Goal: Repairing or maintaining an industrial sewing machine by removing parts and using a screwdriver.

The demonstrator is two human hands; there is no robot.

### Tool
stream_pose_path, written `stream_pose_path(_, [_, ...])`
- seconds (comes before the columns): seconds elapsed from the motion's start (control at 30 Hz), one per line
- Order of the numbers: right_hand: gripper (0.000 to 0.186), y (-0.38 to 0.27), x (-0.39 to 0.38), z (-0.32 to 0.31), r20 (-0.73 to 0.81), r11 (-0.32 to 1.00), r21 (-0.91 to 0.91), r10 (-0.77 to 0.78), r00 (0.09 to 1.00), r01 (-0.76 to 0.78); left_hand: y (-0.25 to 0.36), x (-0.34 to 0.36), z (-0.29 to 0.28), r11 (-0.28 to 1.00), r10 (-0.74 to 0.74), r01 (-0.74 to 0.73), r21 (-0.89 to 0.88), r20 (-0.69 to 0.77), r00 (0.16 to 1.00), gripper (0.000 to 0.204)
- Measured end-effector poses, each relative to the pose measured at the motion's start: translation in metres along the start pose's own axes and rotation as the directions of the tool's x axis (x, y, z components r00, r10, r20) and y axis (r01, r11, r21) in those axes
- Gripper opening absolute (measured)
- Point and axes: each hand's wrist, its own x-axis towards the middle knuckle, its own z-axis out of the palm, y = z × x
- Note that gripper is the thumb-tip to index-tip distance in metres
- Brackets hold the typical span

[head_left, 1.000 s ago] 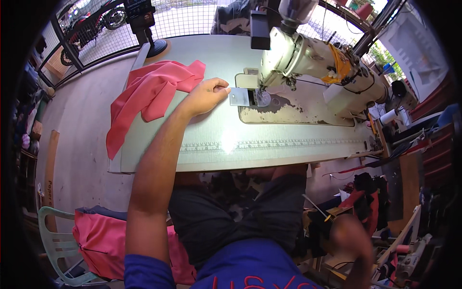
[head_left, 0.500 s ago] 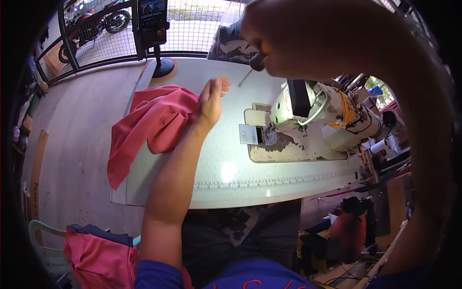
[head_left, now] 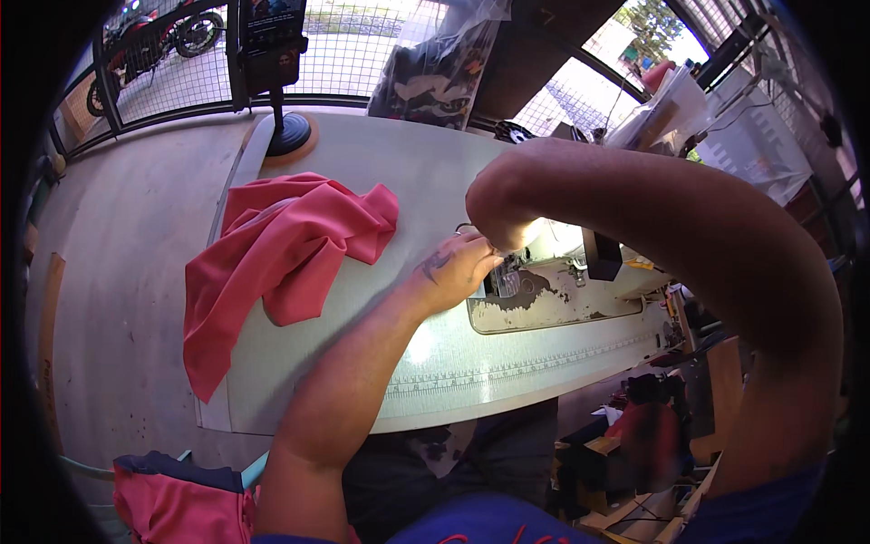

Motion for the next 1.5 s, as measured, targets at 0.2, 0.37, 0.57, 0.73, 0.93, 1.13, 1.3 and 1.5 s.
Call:
stream_pose_path(0.2, [0.032,-0.001,0.001,-0.004,0.081,1.0,0.012,0.023,0.996,-0.024,0.011,0.007,0.0,0.978,-0.184,0.19,-0.084,0.08,0.98,0.028])
stream_pose_path(0.37, [0.031,-0.003,0.001,-0.003,0.084,1.0,0.007,0.021,0.996,-0.022,-0.01,0.02,-0.003,0.995,0.026,-0.009,-0.096,0.174,0.984,0.022])
stream_pose_path(0.57, [0.03,-0.002,-0.004,0.002,0.139,1.0,0.007,-0.003,0.99,0.002,-0.022,0.015,0.009,0.984,0.146,-0.131,-0.123,0.116,0.982,0.018])
stream_pose_path(0.73, [0.029,-0.001,-0.001,0.004,0.173,1.0,0.005,-0.008,0.985,0.007,-0.024,0.016,0.006,0.98,0.124,-0.1,-0.17,0.137,0.983,0.015])
stream_pose_path(0.93, [0.028,-0.002,-0.002,0.008,0.207,1.0,0.003,0.007,0.978,-0.008,-0.027,0.014,0.004,0.984,0.176,-0.168,-0.063,0.161,0.971,0.016])
stream_pose_path(1.13, [0.028,-0.008,0.002,0.015,0.255,0.998,-0.059,0.041,0.966,-0.027,-0.033,0.01,0.009,0.983,0.183,-0.178,-0.05,0.127,0.975,0.016])
stream_pose_path(1.3, [0.028,-0.01,-0.006,0.004,0.268,0.999,0.007,0.039,0.963,-0.043,-0.032,0.011,0.01,0.977,0.202,-0.191,-0.089,0.128,0.971,0.009])
stream_pose_path(1.5, [0.029,-0.01,-0.008,-0.001,0.323,0.998,0.024,0.039,0.946,-0.049,-0.033,0.012,0.008,0.979,0.198,-0.188,-0.076,0.158,0.967,0.009])
